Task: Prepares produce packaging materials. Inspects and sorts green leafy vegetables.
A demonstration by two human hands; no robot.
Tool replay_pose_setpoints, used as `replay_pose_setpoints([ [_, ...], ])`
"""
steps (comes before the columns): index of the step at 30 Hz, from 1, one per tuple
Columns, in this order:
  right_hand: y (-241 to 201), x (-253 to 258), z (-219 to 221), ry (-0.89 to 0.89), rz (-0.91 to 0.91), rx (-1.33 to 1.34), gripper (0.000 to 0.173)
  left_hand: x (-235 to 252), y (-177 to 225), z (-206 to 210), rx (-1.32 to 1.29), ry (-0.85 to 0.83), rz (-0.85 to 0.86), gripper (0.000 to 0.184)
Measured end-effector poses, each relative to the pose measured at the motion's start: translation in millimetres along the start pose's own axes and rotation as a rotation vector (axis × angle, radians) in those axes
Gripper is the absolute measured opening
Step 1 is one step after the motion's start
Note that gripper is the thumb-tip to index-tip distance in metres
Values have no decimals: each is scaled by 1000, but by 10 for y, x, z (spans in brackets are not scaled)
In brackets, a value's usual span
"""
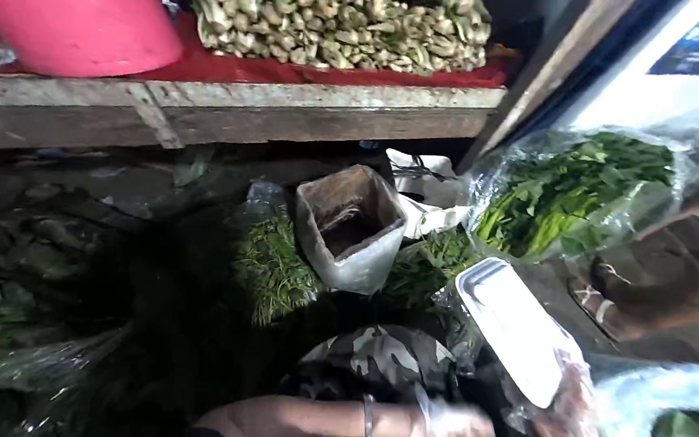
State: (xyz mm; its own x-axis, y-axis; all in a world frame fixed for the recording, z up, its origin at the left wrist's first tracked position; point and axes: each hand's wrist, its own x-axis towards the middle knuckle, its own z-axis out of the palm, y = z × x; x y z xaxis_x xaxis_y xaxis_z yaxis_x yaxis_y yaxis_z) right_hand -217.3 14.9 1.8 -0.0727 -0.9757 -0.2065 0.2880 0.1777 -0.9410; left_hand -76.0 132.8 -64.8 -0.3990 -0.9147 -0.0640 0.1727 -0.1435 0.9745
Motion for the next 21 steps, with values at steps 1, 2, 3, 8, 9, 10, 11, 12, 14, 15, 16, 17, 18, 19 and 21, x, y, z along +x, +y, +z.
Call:
replay_pose_setpoints([
  [1, 36, 6, 123, -31, 5, -3, 33, 127, 158, -112, -158, 131, 10, 57],
  [2, 80, 4, 260, -57, 6, 1, 31, 215, 325, -269, -232, 237, -16, 69],
  [3, 140, -11, 398, -77, 9, 5, 29, 265, 489, -428, -268, 319, -48, 77],
  [8, 675, -179, 905, -133, -43, -17, 59, 261, 537, -692, -419, 799, 104, 39],
  [9, 738, -196, 952, -169, -60, -67, 78, 250, 517, -724, -496, 877, 97, 35],
  [10, 767, -193, 977, -219, -77, -123, 91, 230, 511, -774, -558, 942, 88, 34],
  [11, 757, -182, 989, -294, -105, -173, 92, 209, 511, -840, -605, 991, 80, 36],
  [12, 742, -155, 967, -398, -152, -212, 89, 173, 523, -915, -634, 1011, 77, 37],
  [14, 701, -98, 886, -564, -301, -394, 74, 93, 605, -1074, -644, 1058, 47, 36],
  [15, 674, -84, 846, -571, -390, -583, 63, 61, 666, -1167, -616, 1105, 34, 32],
  [16, 640, -88, 813, -563, -455, -802, 52, 36, 729, -1269, -563, 1156, 34, 30],
  [17, 605, -99, 798, -570, -488, -999, 42, 23, 782, -1385, -496, 1211, 49, 29],
  [18, 604, -98, 783, -597, -494, -1162, 34, 14, 822, -1521, -432, 1248, 84, 29],
  [19, 626, -85, 762, -628, -502, -1296, 28, 7, 863, -1672, -376, 1252, 124, 29],
  [21, 691, -57, 721, -651, -587, -1396, 22, 55, 959, -1985, -288, 1227, 131, 29],
])
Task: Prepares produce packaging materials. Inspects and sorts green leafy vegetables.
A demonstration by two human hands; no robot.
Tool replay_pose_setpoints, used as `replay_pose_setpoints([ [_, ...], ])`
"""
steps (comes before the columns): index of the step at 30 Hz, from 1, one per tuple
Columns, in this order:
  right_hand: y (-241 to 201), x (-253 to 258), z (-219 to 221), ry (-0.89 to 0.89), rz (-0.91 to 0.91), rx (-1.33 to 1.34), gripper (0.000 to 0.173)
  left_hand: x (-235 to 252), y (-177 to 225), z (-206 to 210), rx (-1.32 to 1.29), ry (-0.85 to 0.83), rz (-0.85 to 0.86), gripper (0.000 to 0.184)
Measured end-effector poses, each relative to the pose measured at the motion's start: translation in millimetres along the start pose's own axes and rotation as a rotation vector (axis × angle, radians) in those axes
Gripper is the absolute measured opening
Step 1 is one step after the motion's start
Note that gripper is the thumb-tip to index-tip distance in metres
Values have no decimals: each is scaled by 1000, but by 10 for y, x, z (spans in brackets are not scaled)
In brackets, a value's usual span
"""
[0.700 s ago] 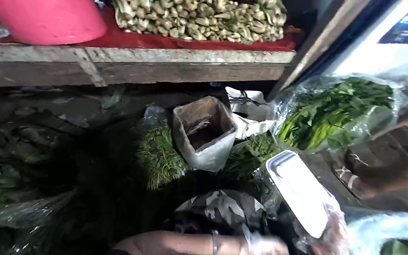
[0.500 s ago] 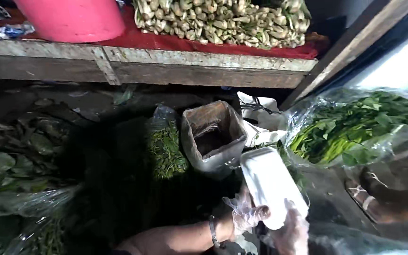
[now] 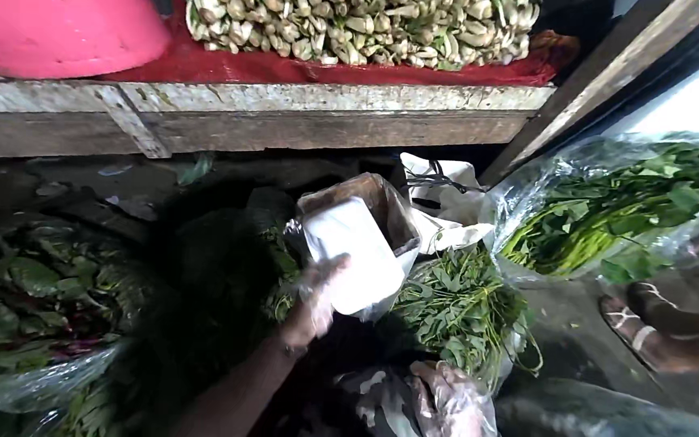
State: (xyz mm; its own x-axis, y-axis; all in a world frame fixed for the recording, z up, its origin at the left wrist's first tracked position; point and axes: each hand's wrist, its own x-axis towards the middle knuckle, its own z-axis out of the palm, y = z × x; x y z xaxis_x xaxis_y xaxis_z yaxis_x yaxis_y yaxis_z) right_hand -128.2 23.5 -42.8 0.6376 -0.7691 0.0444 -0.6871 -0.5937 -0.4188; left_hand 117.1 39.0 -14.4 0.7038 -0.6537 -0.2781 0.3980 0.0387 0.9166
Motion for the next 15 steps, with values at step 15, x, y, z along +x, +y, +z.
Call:
replay_pose_setpoints([
  [15, 94, -21, 7, 13, 40, 49, 23, 2072, -340, 1292, 70, -247, -116, 43],
])
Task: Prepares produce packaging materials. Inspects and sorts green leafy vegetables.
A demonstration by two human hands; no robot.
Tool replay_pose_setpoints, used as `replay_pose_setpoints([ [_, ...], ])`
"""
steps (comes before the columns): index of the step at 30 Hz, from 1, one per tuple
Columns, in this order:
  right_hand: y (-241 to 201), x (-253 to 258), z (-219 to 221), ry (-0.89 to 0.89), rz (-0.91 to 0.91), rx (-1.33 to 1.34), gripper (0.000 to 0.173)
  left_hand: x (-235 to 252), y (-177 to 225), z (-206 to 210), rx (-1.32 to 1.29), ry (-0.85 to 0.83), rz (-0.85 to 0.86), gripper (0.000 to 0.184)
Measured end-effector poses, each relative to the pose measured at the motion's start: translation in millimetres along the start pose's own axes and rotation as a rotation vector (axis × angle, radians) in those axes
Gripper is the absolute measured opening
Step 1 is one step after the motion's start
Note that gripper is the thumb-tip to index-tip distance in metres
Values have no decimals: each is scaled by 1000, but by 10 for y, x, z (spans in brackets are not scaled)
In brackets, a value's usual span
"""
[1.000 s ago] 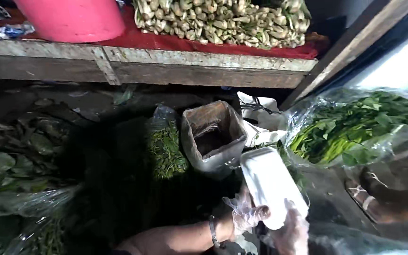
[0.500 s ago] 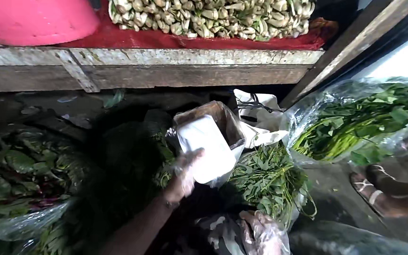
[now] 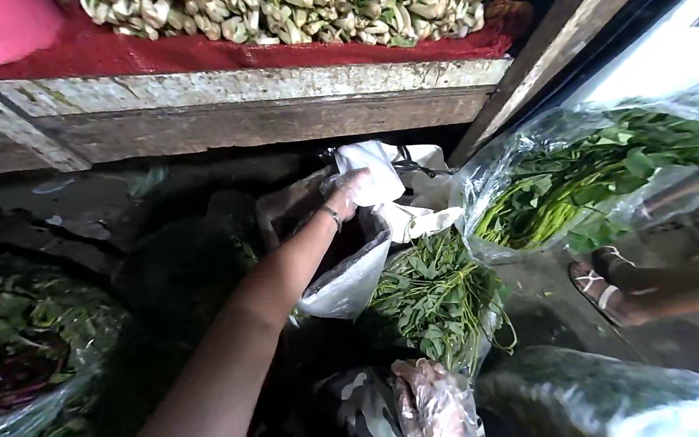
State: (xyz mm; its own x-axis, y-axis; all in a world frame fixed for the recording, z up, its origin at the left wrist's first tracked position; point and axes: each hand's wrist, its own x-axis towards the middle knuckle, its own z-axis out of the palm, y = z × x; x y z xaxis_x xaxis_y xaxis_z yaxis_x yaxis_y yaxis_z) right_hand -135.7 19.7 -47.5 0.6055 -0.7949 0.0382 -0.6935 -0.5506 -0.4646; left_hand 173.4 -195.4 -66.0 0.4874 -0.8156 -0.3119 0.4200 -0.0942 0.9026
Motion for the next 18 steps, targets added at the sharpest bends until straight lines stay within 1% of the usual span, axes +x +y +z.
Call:
replay_pose_setpoints([
  [3, 44, -12, 18, 15, 6, -5, 23, 192, -41, 38, 96, -5, 6, 47],
  [5, 60, -15, 32, 31, 1, -2, 22, 247, -64, 61, 247, 36, 29, 54],
  [7, 62, -13, 36, 49, -12, -10, 21, 212, -96, 99, 311, 104, 37, 59],
  [9, 67, -2, 40, 53, -26, -13, 22, 109, -123, 143, 307, 185, 43, 57],
  [12, 75, -6, 47, 61, -32, -2, 21, 31, -172, 156, 271, 230, 14, 58],
  [15, 84, -14, 52, 75, -44, -2, 21, 81, -226, 71, 187, 211, -16, 61],
  [18, 67, -12, 34, 57, -36, -15, 21, 82, -156, 24, 112, 158, -119, 68],
])
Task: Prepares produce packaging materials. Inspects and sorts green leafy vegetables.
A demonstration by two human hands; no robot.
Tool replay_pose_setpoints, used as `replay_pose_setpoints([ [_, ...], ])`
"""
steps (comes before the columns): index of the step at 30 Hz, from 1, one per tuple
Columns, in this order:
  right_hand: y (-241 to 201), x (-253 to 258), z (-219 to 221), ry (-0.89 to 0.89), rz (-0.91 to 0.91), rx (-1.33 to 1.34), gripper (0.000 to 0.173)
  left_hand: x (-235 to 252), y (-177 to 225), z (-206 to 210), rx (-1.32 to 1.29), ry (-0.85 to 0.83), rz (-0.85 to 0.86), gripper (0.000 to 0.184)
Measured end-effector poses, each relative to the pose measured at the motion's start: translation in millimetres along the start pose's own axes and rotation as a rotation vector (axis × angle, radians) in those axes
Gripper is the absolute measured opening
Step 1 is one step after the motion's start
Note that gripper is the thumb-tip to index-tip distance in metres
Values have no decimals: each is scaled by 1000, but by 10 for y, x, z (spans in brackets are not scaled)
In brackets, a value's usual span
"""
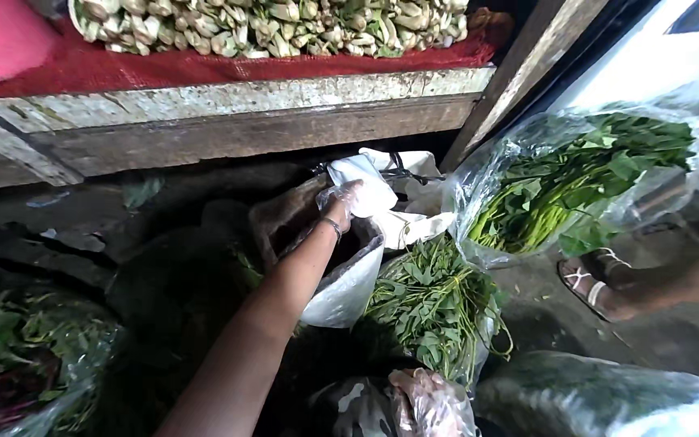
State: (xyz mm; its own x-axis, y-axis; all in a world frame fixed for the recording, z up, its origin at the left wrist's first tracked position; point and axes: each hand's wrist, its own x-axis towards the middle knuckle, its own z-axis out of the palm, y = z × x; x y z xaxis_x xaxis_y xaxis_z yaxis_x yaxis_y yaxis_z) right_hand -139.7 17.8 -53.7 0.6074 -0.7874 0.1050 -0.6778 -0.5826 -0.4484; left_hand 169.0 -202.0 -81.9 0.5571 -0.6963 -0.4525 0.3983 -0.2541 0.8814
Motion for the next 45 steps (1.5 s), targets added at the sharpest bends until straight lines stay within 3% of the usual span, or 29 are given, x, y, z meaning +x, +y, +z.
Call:
replay_pose_setpoints([
  [3, -11, -3, 4, 9, -10, -17, 21, -81, 55, -24, 7, -18, -18, 71],
  [6, -24, -23, -9, 10, 0, -23, 21, -367, 55, -91, 60, 60, 23, 89],
  [9, -32, -42, -23, -6, 16, -13, 21, -726, 185, -115, 22, 212, 181, 65],
  [11, 25, -57, 31, 31, 7, 26, 21, -1000, 263, -120, -34, 208, 314, 47],
  [13, 149, -82, 123, 142, 9, 174, 21, -1307, 308, -100, -78, 56, 431, 33],
  [16, 329, -223, -52, 231, 100, 644, 21, -1641, 196, 100, -128, -271, 683, 23],
  [18, 435, -429, -253, 343, 124, 711, 24, -1819, 49, 369, -211, -489, 718, 36],
  [21, 374, -937, -685, 362, 191, 431, 35, -1979, -364, 720, -74, -761, 656, 44],
  [24, 88, -1545, -1224, 188, 447, 97, 23, -2289, -712, 987, 188, -899, 562, 17],
  [25, 8, -1787, -1348, 223, 517, -3, 27, -2394, -807, 1042, 285, -967, 569, 18],
  [27, -32, -2388, -1436, 459, 622, -125, 27, -2581, -1004, 1147, 403, -1127, 587, 42],
  [29, -32, -3006, -1522, 688, 754, -224, 23, -2820, -1189, 1255, 467, -1260, 638, 45],
  [30, -34, -3314, -1551, 713, 866, -264, 25, -2983, -1267, 1307, 483, -1331, 681, 44],
  [33, 38, -3971, -1335, 422, 1385, -81, 52, -3689, -1537, 1488, 425, -1580, 883, 37],
  [34, 56, -4011, -1131, 302, 1475, 43, 56, -4013, -1632, 1545, 392, -1700, 934, 33],
  [36, -104, -3808, -686, 147, 1454, 246, 39, -4707, -1775, 1622, 534, -2039, 960, 31],
  [38, -317, -3556, -461, 23, 1337, 389, 34, -5226, -1984, 1759, 1062, -2316, 1054, 38],
  [39, -361, -3555, -466, -30, 1291, 410, 37, -5360, -2145, 1845, 1379, -2321, 1125, 42],
  [40, -367, -3657, -526, -30, 1248, 420, 42, -5428, -2270, 1907, 1537, -2257, 1234, 41],
  [42, -292, -4005, -761, 217, 1220, 374, 43, -5528, -2368, 2063, 1422, -2093, 1568, 43],
  [44, -64, -4221, -957, 492, 1321, 224, 39, -5581, -2377, 2198, 1303, -2031, 1741, 54],
  [45, 123, -4258, -997, 511, 1406, 156, 42, -5590, -2419, 2228, 1345, -1997, 1784, 57],
])
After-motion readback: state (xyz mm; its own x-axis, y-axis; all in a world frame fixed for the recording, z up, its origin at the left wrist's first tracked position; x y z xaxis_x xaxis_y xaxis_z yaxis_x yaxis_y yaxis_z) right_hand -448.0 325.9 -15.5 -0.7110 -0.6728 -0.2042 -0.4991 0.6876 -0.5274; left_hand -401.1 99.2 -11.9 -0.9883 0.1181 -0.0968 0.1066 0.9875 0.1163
